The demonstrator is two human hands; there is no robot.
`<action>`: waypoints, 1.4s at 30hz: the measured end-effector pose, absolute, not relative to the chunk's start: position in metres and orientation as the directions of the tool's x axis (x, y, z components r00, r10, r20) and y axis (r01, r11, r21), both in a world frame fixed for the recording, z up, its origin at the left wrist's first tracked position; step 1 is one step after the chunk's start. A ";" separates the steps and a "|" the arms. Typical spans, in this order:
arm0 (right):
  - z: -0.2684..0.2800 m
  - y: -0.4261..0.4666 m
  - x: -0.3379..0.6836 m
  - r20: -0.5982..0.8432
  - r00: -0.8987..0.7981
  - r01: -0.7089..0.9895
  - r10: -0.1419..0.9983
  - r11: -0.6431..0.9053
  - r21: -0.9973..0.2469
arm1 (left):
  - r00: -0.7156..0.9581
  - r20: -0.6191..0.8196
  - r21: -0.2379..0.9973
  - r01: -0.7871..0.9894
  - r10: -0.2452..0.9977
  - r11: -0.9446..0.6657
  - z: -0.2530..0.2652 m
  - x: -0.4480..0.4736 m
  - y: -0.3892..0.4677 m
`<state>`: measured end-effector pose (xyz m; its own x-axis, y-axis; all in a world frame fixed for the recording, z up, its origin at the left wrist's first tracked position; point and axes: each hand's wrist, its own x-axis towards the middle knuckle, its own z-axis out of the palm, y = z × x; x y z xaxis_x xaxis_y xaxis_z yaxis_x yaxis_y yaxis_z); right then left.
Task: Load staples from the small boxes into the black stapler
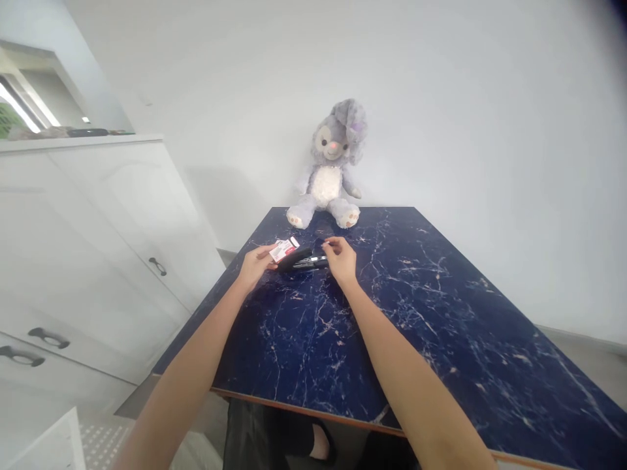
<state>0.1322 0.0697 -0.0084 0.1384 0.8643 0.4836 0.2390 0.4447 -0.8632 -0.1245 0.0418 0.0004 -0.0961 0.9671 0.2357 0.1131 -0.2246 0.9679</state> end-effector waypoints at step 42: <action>-0.021 0.058 0.092 0.416 0.037 -0.130 0.909 0.417 -0.899 | 0.029 0.141 0.982 -0.133 0.990 -0.136 0.004 -0.106 0.034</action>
<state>0.0920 0.0578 -0.0212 0.0371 0.9085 0.4162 -0.1303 0.4173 -0.8994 -0.1061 0.0339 0.0041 0.0287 0.9897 0.1405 -0.1327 -0.1356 0.9818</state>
